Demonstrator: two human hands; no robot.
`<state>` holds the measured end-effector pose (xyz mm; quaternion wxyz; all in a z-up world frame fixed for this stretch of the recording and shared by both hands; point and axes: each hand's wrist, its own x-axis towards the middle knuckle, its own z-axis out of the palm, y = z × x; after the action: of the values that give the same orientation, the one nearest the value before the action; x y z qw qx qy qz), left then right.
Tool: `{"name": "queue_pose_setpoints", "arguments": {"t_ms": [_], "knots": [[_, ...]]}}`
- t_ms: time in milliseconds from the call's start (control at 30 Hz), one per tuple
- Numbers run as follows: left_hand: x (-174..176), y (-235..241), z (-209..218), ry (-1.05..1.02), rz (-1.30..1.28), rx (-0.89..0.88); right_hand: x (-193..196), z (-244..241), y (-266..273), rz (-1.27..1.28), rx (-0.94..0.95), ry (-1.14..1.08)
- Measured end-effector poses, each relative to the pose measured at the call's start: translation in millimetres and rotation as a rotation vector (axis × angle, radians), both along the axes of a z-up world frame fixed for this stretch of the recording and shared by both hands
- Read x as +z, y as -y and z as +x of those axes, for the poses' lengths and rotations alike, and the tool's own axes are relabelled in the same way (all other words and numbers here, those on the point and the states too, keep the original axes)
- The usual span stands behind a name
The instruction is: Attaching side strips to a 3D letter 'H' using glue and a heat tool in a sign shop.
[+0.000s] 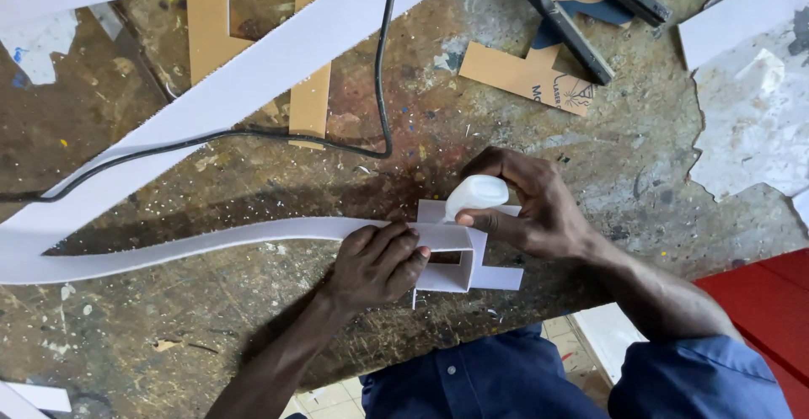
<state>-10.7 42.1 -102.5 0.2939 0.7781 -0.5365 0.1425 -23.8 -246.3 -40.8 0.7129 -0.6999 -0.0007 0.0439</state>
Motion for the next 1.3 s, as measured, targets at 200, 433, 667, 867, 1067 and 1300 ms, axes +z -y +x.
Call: {"name": "queue_pose_setpoints", "arguments": {"t_ms": [200,433,667,867,1067,1300], "knots": [[-6,-1,-4,0.023,-0.004,0.01,-11,-7,-6,0.011,-0.017,0.038],[-1,1,-2,0.036,-0.014,0.012,-1,-2,2,-0.018,0.004,0.062],[-6,-1,-2,0.025,-0.013,-0.002,-12,-6,-9,0.016,0.017,0.115],[-1,1,0,0.026,-0.026,0.003,-13,-6,-1,-0.012,0.05,0.138],[-1,0,1,0.001,-0.026,0.002,9,3,15,-0.096,0.091,0.109],[-3,1,1,-0.012,-0.023,0.01,12,5,9,0.002,0.049,0.041]]}}
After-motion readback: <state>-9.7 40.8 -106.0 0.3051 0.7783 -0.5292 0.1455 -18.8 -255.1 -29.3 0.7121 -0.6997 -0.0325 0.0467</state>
